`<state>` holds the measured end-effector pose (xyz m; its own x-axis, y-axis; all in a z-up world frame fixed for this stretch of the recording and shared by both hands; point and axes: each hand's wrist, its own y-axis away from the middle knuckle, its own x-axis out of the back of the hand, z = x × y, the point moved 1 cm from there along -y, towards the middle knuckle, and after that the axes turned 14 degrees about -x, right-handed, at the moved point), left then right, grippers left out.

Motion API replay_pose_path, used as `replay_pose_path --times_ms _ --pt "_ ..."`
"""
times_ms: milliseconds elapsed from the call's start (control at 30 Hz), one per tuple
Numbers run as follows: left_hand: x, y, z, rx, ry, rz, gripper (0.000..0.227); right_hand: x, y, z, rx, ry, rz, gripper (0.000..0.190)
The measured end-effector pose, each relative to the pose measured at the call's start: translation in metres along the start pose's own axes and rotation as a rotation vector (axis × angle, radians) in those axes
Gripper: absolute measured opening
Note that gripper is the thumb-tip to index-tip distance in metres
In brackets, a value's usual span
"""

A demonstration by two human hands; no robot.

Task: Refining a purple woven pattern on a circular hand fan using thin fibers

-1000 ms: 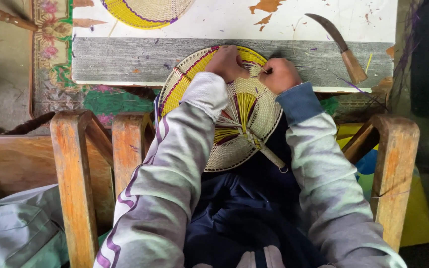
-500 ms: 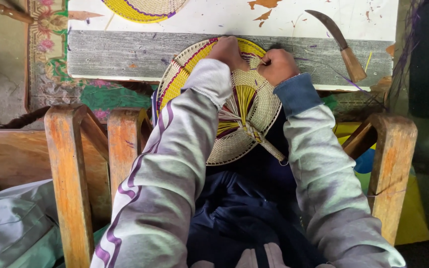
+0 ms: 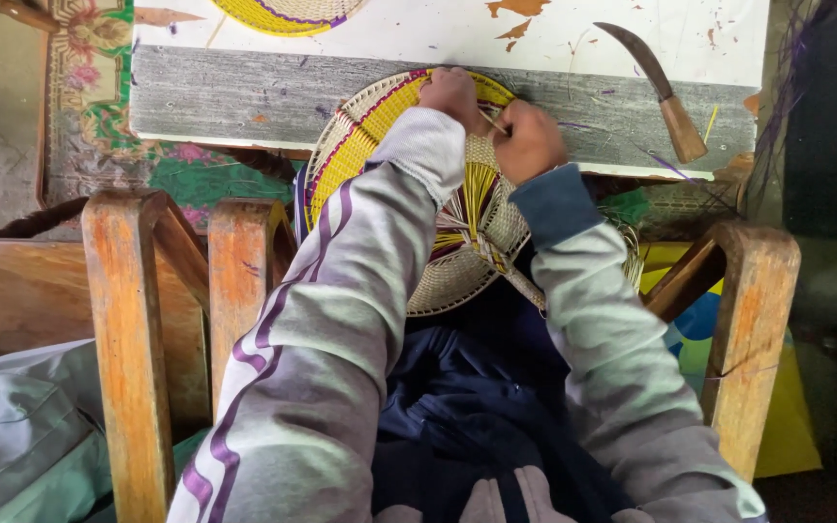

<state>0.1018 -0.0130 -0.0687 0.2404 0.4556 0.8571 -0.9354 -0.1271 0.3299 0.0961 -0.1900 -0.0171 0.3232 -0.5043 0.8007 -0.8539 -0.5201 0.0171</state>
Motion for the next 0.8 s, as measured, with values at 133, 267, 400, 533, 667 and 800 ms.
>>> replay_pose_path --times_ms 133,267,400,533,667,800 --pt "0.008 0.015 0.007 0.001 0.006 0.057 0.119 -0.005 0.025 -0.02 -0.032 0.126 0.076 0.01" --pt "0.021 0.029 0.017 0.07 0.044 0.012 0.11 -0.007 0.043 -0.027 -0.102 0.111 0.136 0.014" --pt "0.022 0.029 0.02 0.137 0.066 0.002 0.112 -0.004 0.044 -0.028 -0.081 0.113 0.147 0.01" --pt "0.005 0.018 0.015 0.045 -0.035 -0.007 0.115 0.019 0.012 -0.027 -0.297 0.191 -0.002 0.013" --pt "0.008 0.01 0.01 0.012 -0.111 0.014 0.117 0.018 -0.007 -0.029 -0.123 0.343 -0.037 0.009" --pt "0.034 0.036 0.025 0.064 0.062 -0.09 0.114 0.026 0.028 -0.049 -0.159 0.379 0.0 0.009"
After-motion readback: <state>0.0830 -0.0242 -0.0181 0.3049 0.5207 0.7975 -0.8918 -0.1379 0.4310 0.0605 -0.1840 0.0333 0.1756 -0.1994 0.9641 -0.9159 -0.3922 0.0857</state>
